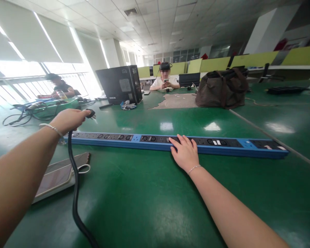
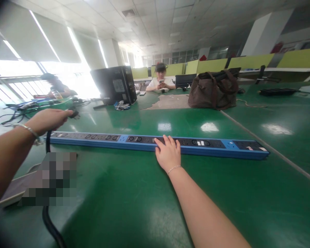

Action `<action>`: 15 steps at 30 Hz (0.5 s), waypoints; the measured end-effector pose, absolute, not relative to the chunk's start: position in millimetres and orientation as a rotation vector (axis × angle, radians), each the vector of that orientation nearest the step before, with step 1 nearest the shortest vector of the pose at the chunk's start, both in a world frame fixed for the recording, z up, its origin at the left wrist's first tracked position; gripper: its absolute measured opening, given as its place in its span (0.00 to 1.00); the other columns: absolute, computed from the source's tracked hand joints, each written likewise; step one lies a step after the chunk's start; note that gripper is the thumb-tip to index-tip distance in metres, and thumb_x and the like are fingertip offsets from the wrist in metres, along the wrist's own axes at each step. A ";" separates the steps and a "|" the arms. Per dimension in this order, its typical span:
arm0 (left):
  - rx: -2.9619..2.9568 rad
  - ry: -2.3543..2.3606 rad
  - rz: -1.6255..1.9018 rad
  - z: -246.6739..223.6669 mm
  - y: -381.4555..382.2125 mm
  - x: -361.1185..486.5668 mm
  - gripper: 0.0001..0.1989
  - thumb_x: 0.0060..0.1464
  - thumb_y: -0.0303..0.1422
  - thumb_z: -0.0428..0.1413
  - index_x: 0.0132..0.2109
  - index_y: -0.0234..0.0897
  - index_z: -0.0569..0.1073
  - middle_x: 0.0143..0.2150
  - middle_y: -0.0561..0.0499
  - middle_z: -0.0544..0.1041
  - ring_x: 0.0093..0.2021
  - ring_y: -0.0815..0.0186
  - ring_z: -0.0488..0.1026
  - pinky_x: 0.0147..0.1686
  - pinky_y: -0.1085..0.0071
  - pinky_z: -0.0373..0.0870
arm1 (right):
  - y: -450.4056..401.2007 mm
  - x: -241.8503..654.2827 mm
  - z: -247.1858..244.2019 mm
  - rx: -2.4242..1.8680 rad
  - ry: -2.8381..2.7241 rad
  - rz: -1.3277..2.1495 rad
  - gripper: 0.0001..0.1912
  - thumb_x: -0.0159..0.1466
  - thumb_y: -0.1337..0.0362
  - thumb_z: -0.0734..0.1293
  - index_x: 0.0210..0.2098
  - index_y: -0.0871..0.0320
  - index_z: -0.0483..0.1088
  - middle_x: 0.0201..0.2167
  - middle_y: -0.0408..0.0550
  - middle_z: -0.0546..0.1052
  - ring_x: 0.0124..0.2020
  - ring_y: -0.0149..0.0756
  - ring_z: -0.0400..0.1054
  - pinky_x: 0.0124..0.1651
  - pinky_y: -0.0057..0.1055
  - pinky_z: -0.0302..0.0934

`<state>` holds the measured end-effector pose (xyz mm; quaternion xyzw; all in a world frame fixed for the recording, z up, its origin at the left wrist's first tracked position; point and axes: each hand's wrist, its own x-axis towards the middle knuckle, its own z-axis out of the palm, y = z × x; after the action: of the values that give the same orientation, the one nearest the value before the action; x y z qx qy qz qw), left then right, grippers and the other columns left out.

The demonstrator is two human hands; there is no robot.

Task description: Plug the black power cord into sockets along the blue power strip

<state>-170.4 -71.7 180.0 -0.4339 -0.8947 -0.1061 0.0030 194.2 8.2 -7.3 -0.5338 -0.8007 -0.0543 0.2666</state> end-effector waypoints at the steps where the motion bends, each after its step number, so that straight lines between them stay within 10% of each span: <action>1: -1.316 -2.833 -0.310 178.9 -74.2 -174.9 0.28 0.53 0.51 0.42 0.38 0.29 0.71 0.24 0.50 0.69 0.24 0.67 0.64 0.27 0.71 0.60 | 8.1 194.2 -7.2 -1.438 -2.162 -0.148 0.19 0.64 0.59 0.59 0.54 0.42 0.68 0.59 0.48 0.66 0.61 0.44 0.54 0.61 0.48 0.42; 15: -1.366 -2.944 -0.108 115.8 -64.7 -228.9 0.22 0.54 0.49 0.41 0.28 0.36 0.67 0.17 0.51 0.67 0.24 0.64 0.66 0.27 0.71 0.59 | 7.7 194.8 -6.0 -1.451 -2.171 -0.155 0.19 0.64 0.59 0.59 0.54 0.42 0.68 0.60 0.47 0.65 0.61 0.44 0.54 0.61 0.48 0.42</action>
<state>-228.9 -64.7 115.8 -0.4200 -0.9054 -0.0331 -0.0530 194.8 7.7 -6.0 -0.5356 -0.8014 -0.0573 0.2601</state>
